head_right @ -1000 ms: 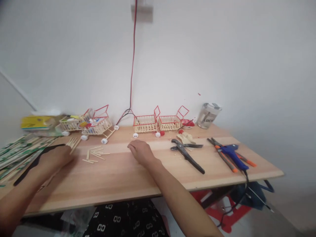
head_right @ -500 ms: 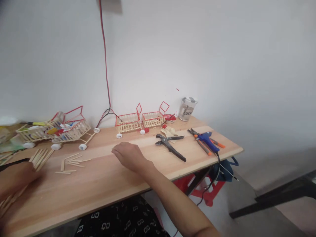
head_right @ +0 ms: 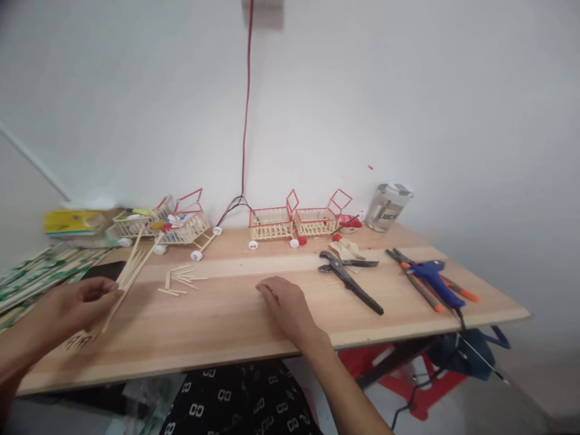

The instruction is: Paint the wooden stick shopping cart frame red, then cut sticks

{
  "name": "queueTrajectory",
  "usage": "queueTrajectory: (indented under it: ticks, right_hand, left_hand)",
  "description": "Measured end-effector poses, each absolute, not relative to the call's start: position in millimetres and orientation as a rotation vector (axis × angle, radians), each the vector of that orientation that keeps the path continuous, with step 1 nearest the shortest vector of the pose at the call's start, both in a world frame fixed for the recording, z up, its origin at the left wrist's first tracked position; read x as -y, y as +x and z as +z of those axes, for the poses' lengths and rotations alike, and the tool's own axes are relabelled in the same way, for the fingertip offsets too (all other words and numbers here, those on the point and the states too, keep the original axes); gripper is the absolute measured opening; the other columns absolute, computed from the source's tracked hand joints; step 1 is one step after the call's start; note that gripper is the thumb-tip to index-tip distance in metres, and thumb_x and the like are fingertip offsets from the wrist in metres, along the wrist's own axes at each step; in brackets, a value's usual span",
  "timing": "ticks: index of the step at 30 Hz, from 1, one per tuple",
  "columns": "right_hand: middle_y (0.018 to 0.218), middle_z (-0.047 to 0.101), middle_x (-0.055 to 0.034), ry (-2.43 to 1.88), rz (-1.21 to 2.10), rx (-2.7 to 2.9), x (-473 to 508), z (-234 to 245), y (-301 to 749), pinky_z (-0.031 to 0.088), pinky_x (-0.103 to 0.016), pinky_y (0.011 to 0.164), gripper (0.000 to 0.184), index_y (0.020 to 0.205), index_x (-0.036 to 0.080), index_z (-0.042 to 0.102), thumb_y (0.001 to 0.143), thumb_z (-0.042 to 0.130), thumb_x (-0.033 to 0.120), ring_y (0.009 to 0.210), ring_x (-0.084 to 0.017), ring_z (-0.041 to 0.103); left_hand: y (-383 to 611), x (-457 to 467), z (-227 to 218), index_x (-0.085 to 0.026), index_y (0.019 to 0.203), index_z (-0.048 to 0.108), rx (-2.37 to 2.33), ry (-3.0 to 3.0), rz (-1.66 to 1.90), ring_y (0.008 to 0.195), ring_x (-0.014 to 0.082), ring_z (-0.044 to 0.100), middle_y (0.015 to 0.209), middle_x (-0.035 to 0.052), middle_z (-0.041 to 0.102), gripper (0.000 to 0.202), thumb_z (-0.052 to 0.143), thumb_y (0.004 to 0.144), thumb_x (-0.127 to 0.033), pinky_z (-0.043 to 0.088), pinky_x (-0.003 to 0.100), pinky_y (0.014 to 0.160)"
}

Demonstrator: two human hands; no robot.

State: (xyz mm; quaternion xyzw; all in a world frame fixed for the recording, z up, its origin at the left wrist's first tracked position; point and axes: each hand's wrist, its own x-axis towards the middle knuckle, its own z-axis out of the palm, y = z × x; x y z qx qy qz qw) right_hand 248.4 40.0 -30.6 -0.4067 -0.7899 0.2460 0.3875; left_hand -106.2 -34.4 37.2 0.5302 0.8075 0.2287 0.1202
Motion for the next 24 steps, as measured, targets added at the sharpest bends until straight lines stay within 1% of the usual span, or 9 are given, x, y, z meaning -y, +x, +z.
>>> queueTrajectory:
  ticks: [3, 5, 6, 8, 11, 13, 17, 20, 24]
  right_hand:
    - [0.098, 0.073, -0.0032, -1.000, 0.864, 1.920, -34.5, -22.4, 233.1, 0.048, -0.025, 0.075, 0.023, 0.101, 0.022, 0.070, 0.093, 0.050, 0.031, 0.087, -0.015, 0.066]
    - [0.091, 0.073, -0.0023, -0.958, 1.008, 1.874, -34.1, -18.7, 222.4, 0.048, -0.024, 0.070, 0.026, 0.106, 0.022, 0.069, 0.092, 0.051, 0.034, 0.078, -0.013, 0.065]
    - [0.086, 0.071, -0.0015, -0.938, 1.053, 1.862, -35.3, -18.0, 218.0, 0.047, -0.024, 0.067, 0.026, 0.104, 0.021, 0.068, 0.091, 0.051, 0.035, 0.073, -0.012, 0.063]
    - [0.076, 0.067, 0.0002, -0.921, 1.084, 1.852, -39.9, -18.8, 212.3, 0.045, -0.023, 0.064, 0.024, 0.091, 0.019, 0.068, 0.091, 0.051, 0.036, 0.065, -0.011, 0.059]
    - [0.062, 0.059, 0.0026, -0.974, 1.038, 1.850, -48.6, -24.0, 211.6, 0.041, -0.023, 0.061, 0.027, 0.068, 0.018, 0.059, 0.089, 0.051, 0.033, 0.058, -0.010, 0.053]
    - [0.059, 0.056, 0.0033, -1.026, 0.992, 1.829, -53.4, -28.9, 214.4, 0.039, -0.023, 0.061, 0.026, 0.063, 0.019, 0.054, 0.087, 0.051, 0.030, 0.059, -0.011, 0.052]
    - [0.056, 0.057, 0.0038, -1.080, 1.005, 1.777, -58.4, -37.0, 221.3, 0.040, -0.024, 0.060, 0.024, 0.068, 0.021, 0.052, 0.089, 0.046, 0.031, 0.056, -0.012, 0.053]
    - [0.056, 0.054, 0.0045, -1.117, 0.987, 1.723, -58.1, -37.7, 225.4, 0.038, -0.025, 0.058, 0.022, 0.073, 0.021, 0.053, 0.090, 0.044, 0.032, 0.055, -0.013, 0.051]
    - [0.063, 0.051, 0.0040, -1.116, 0.845, 1.687, -53.0, -35.3, 227.0, 0.035, -0.024, 0.059, 0.023, 0.073, 0.021, 0.053, 0.091, 0.045, 0.033, 0.062, -0.013, 0.049]
  left_hand:
    - [-62.2, 32.1, 30.0, -0.021, 0.078, 0.058, -1.928, 1.555, 0.842, 0.041, 0.0104, 0.042, 0.047, -0.0075, 0.049, 0.030, 0.057, 0.069, -0.050, 0.030, 0.019, 0.043]
    - [-28.3, 22.8, 22.2, -0.020, 0.072, 0.053, -1.676, 1.555, 0.834, 0.038, 0.0083, 0.038, 0.044, -0.0079, 0.045, 0.027, 0.059, 0.069, -0.047, 0.027, 0.019, 0.042]
    - [-11.6, 16.8, 18.2, -0.020, 0.071, 0.051, -1.558, 1.548, 0.818, 0.037, 0.0079, 0.037, 0.043, -0.0080, 0.045, 0.026, 0.058, 0.070, -0.045, 0.026, 0.019, 0.041]
    - [17.7, 4.1, 10.7, -0.019, 0.070, 0.051, -1.394, 1.535, 0.825, 0.036, 0.0074, 0.038, 0.045, -0.0076, 0.046, 0.023, 0.057, 0.069, -0.042, 0.026, 0.019, 0.040]
    - [46.0, -11.5, -0.6, -0.017, 0.068, 0.054, -1.315, 1.552, 0.858, 0.037, 0.0072, 0.040, 0.047, -0.0063, 0.048, 0.021, 0.057, 0.069, -0.038, 0.028, 0.019, 0.040]
    - [55.4, -17.7, -8.7, -0.017, 0.068, 0.054, -1.280, 1.535, 0.862, 0.038, 0.0081, 0.042, 0.046, -0.0058, 0.048, 0.023, 0.056, 0.071, -0.039, 0.030, 0.020, 0.041]
    - [61.6, -21.2, -22.5, -0.019, 0.068, 0.047, -1.277, 1.468, 0.963, 0.037, 0.0080, 0.042, 0.046, -0.0060, 0.050, 0.019, 0.052, 0.077, -0.035, 0.029, 0.019, 0.040]
    - [61.1, -19.8, -26.6, -0.020, 0.072, 0.042, -1.245, 1.359, 1.064, 0.037, 0.0070, 0.038, 0.050, -0.0054, 0.054, 0.021, 0.047, 0.084, -0.037, 0.026, 0.018, 0.039]
    - [58.6, -17.7, -27.2, -0.020, 0.077, 0.044, -1.235, 1.309, 1.121, 0.036, 0.0064, 0.031, 0.044, -0.0090, 0.045, 0.023, 0.048, 0.087, -0.040, 0.022, 0.017, 0.038]
